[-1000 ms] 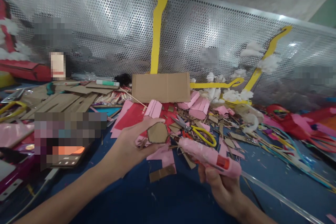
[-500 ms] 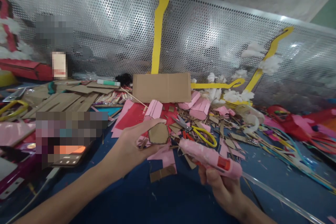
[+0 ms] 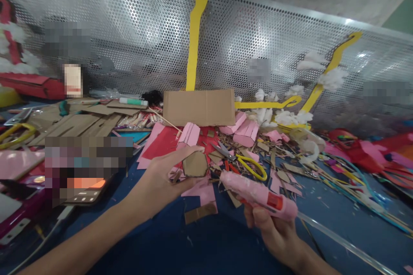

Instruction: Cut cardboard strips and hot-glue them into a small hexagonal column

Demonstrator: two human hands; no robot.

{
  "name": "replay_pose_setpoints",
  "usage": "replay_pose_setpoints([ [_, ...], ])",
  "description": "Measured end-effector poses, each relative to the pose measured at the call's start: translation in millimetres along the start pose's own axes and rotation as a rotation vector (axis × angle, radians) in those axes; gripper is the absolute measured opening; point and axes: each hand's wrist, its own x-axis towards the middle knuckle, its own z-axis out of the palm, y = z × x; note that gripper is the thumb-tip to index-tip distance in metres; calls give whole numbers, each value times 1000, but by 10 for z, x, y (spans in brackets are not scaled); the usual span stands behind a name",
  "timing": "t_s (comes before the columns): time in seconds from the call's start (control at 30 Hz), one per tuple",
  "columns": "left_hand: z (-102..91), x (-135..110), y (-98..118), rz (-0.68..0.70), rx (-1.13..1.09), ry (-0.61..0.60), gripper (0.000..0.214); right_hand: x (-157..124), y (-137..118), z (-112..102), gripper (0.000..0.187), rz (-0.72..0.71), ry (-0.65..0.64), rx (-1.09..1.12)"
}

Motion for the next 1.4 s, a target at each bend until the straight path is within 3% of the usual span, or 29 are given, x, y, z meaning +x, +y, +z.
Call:
replay_pose_setpoints([
  [0.37,-4,5,-21,-27,53,7,46,195,-231,26,51,-108,-66,53],
  [1.4,-26,-7,-30,2,73,-2,43,190,-207,48,44,-167,-30,70],
])
